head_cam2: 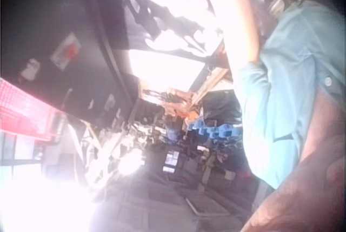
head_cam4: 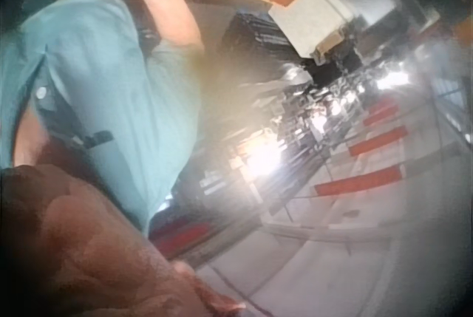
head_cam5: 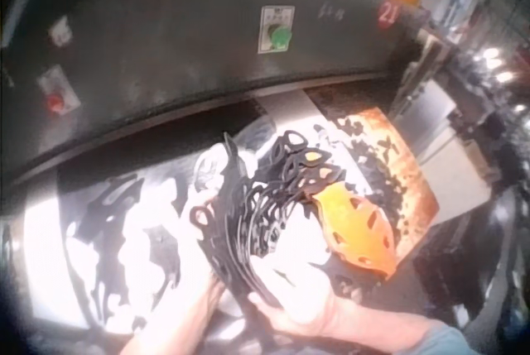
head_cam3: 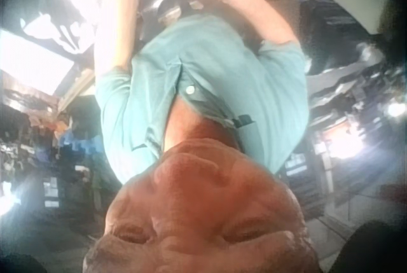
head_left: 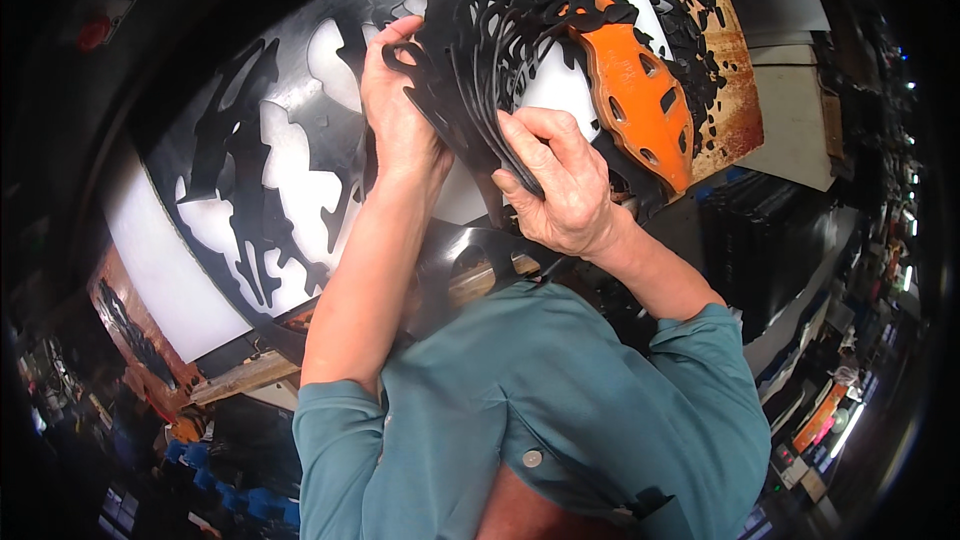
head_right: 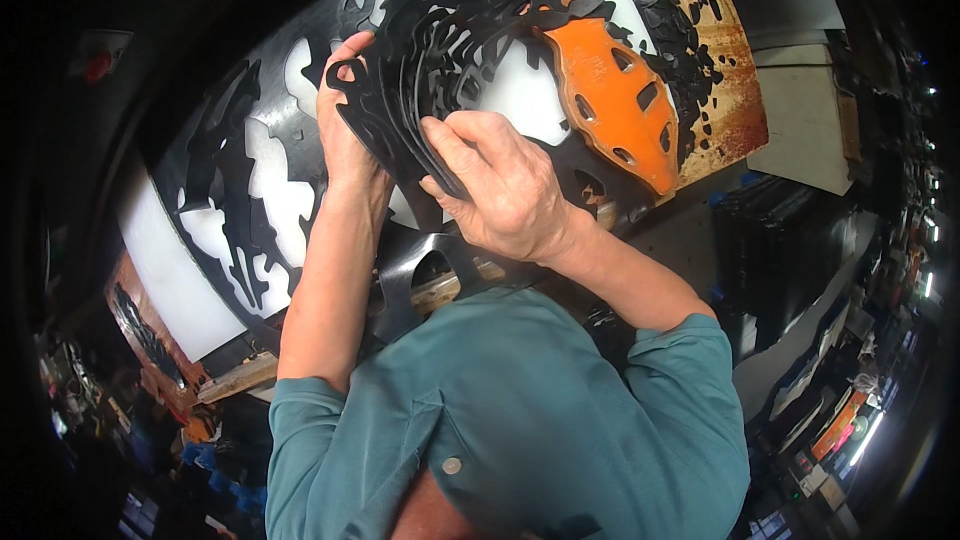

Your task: The person applies black vinyl cutouts to a large black sheet on a light table, using a wooden squeegee to press the material flat. They peel away excess vinyl, reposition pieces, and smooth the surface repeatedly. The person also handles a large black sheet, folding and unfolding it on the table.

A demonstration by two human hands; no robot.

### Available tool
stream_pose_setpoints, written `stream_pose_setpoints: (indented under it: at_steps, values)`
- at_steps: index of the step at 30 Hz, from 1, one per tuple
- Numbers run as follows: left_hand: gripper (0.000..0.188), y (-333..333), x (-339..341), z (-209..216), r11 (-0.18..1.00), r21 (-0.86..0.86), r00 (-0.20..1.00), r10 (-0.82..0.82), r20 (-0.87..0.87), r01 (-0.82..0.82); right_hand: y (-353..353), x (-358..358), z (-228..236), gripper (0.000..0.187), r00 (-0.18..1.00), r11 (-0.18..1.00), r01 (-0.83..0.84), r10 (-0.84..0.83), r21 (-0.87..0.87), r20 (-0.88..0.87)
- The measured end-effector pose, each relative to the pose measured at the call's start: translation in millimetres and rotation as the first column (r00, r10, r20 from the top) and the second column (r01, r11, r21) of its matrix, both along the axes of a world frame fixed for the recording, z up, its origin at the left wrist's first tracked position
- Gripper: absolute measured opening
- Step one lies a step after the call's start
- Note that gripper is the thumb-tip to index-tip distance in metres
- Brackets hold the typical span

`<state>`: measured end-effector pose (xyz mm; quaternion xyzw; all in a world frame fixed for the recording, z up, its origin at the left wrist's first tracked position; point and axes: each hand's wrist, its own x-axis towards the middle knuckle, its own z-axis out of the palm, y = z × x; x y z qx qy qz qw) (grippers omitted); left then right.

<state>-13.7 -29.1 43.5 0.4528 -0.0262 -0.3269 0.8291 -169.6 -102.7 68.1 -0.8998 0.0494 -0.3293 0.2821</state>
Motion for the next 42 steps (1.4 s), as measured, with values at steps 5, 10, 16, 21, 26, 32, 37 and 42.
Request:
stream_pose_setpoints:
  at_steps: [5,10,16,21,26,32,37,42]
  values:
    - [0.029,-11.6,6.1,-14.4,0.994,-0.078,0.995,0.076,-0.060,-0.080,9.7,-3.7,2.6,0.052,0.999,0.999,-0.035,0.035,0.009,0.003]
    - [0.022,-26.4,10.2,-19.7,0.975,0.056,0.958,0.200,0.206,-0.215,25.0,6.2,-8.0,0.057,1.000,1.000,0.008,-0.008,0.031,0.027]
    - [0.018,-34.3,14.4,-19.0,0.936,0.051,0.864,0.300,0.405,-0.349,45.9,20.7,-15.2,0.061,0.989,0.987,0.109,-0.119,0.122,0.082]
    - [0.031,-34.2,21.2,-9.2,0.927,0.155,0.836,0.223,0.502,-0.341,42.9,25.9,-9.4,0.051,0.983,0.981,0.153,-0.164,0.118,0.087]
    - [0.065,10.8,4.1,26.1,0.936,0.339,0.912,-0.061,0.407,-0.089,13.5,1.1,11.4,0.032,0.972,0.526,0.113,-0.235,0.843,0.016]
    - [0.027,46.0,-20.9,55.6,0.951,0.299,0.718,-0.157,0.678,-0.075,-5.3,-0.1,27.7,0.035,0.980,0.194,-0.084,-0.163,0.977,0.117]
    - [0.044,34.5,-27.2,55.0,0.959,0.280,0.529,-0.213,0.822,-0.049,1.2,9.0,32.4,0.032,0.970,0.035,-0.196,-0.141,0.980,0.199]
    - [0.044,28.4,-20.3,57.2,0.946,0.325,0.399,-0.302,0.866,0.010,-3.6,11.4,34.3,0.033,0.956,-0.037,-0.269,-0.135,0.963,0.262]
